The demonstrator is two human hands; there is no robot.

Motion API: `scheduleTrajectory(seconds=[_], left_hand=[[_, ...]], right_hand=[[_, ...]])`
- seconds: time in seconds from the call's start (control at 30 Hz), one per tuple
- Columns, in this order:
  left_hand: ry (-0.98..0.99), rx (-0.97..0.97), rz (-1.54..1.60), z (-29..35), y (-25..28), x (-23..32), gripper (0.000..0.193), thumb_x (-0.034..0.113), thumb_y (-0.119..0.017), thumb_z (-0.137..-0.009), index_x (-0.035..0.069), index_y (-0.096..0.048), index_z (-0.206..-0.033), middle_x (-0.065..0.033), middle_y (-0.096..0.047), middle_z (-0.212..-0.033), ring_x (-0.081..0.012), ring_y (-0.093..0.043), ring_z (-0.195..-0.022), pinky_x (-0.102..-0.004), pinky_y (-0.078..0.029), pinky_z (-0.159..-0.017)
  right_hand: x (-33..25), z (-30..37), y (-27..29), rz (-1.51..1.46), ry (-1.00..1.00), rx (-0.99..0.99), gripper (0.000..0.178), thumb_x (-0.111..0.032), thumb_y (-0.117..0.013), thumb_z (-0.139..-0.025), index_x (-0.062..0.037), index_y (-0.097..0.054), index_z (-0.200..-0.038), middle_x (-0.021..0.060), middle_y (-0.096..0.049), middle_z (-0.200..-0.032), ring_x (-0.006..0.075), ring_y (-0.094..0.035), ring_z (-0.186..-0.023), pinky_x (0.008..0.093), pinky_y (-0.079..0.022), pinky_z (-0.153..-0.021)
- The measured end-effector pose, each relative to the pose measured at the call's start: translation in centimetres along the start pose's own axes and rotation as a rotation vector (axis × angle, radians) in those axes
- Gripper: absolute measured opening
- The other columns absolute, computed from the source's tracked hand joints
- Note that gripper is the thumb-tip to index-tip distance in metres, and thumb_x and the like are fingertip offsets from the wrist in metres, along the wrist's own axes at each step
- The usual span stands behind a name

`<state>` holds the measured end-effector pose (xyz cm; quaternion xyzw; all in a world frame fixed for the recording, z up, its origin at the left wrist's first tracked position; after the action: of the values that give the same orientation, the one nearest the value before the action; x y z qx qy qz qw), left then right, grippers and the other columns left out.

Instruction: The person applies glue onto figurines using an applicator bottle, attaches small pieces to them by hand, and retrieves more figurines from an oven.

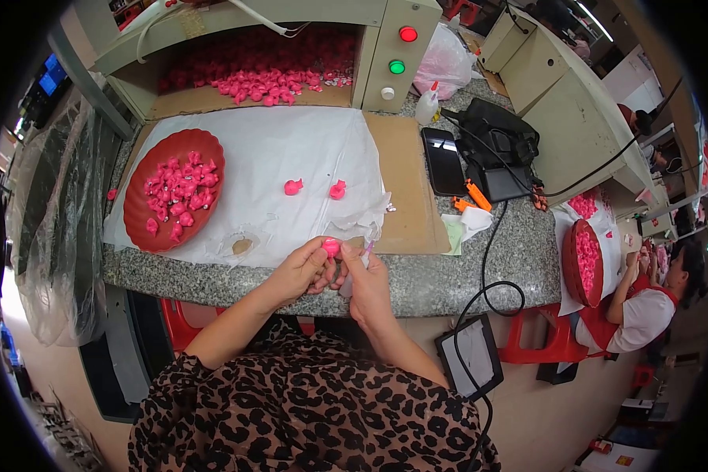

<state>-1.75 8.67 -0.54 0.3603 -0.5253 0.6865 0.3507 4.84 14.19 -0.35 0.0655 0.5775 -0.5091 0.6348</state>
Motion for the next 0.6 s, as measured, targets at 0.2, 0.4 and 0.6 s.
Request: scheduleTrajectory(seconds=[0.2, 0.4, 0.6], left_hand=[[-0.007, 0.041, 0.064, 0.2, 0.5, -0.3, 0.028, 0.029, -0.031, -0.092, 0.006, -0.044, -0.101, -0.0004, -0.044, -0.065, -0.0056, -0.037, -0.046, -0.017, -0.027, -0.039], [0.039, 0.07, 0.165, 0.5, 0.5, 0.3, 0.036, 0.032, -0.027, -0.092, 0.004, -0.044, -0.107, -0.0013, -0.042, -0.062, -0.0072, -0.035, -0.045, -0.0182, -0.027, -0.039], [0.052, 0.056, 0.235, 1.4, 0.6, 0.9, 0.04, 0.035, -0.026, -0.092, 0.004, -0.044, -0.108, -0.0014, -0.041, -0.061, -0.0081, -0.033, -0.043, -0.0198, -0.028, -0.038]], right_hand=[[0.3, -0.1, 0.3, 0.019, 0.003, -0.009, 0.018, -0.022, -0.059, -0.079, -0.0061, -0.053, -0.073, 0.0, -0.047, -0.056, 0.0082, -0.045, -0.047, 0.021, -0.039, -0.043], [0.0, 0.1, 0.6, 0.028, -0.038, 0.012, 0.016, -0.019, -0.057, -0.08, -0.0048, -0.053, -0.074, -0.0002, -0.047, -0.056, 0.0082, -0.045, -0.046, 0.0216, -0.039, -0.041], [0.3, -0.1, 0.6, 0.038, -0.024, -0.009, 0.016, -0.018, -0.058, -0.08, -0.0038, -0.053, -0.075, -0.0002, -0.047, -0.056, 0.0084, -0.045, -0.045, 0.022, -0.04, -0.041]])
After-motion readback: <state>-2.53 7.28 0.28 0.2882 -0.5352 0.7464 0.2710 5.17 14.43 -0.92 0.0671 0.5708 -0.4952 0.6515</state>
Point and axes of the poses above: each hand's wrist, its own z-axis away from the middle knuckle, its own y-axis out of the back of the hand, x = y × z, the point moved 8 cm from there along -z, towards the middle knuckle
